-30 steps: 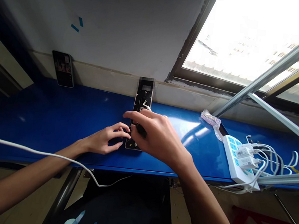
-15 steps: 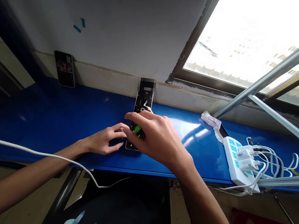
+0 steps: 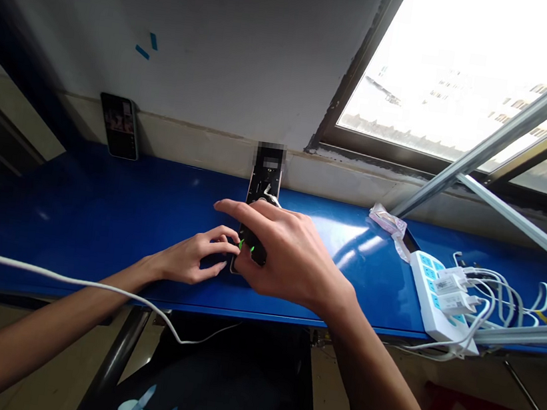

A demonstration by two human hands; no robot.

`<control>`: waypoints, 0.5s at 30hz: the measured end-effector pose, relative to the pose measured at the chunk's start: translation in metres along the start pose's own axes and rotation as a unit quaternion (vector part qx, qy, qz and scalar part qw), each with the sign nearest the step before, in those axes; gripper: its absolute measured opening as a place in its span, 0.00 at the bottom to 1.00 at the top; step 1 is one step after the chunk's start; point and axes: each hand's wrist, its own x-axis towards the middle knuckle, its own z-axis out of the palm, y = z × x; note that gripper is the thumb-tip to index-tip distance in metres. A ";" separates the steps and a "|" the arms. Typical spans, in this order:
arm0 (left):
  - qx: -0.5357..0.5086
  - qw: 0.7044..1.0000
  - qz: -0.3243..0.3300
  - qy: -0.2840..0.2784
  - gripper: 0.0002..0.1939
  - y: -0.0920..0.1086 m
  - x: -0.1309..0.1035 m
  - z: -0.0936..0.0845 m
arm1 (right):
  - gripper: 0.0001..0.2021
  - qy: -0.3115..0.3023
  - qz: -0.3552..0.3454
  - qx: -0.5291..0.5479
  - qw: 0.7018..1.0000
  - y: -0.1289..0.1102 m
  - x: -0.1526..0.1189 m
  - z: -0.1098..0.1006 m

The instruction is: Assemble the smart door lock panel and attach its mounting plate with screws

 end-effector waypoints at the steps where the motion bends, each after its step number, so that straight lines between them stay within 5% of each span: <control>1: -0.002 1.000 0.000 0.000 0.17 0.001 0.000 0.000 | 0.26 -0.001 -0.001 -0.005 1.000 0.000 0.000 0.000; 4: -0.001 1.000 0.002 0.002 0.17 0.002 0.001 -0.001 | 0.14 0.014 0.002 -0.009 1.000 -0.001 -0.001 0.000; 9: -0.003 1.000 0.005 0.002 0.19 0.001 0.001 -0.001 | 0.27 0.001 -0.003 0.001 1.000 -0.002 -0.001 -0.002; 13: 0.000 1.000 0.003 0.004 0.18 0.001 0.001 0.000 | 0.15 0.012 0.007 -0.012 1.000 -0.001 -0.001 -0.002; 15: 0.002 1.000 0.005 0.007 0.18 0.001 0.001 0.000 | 0.17 0.008 0.004 0.005 1.000 -0.001 -0.002 -0.002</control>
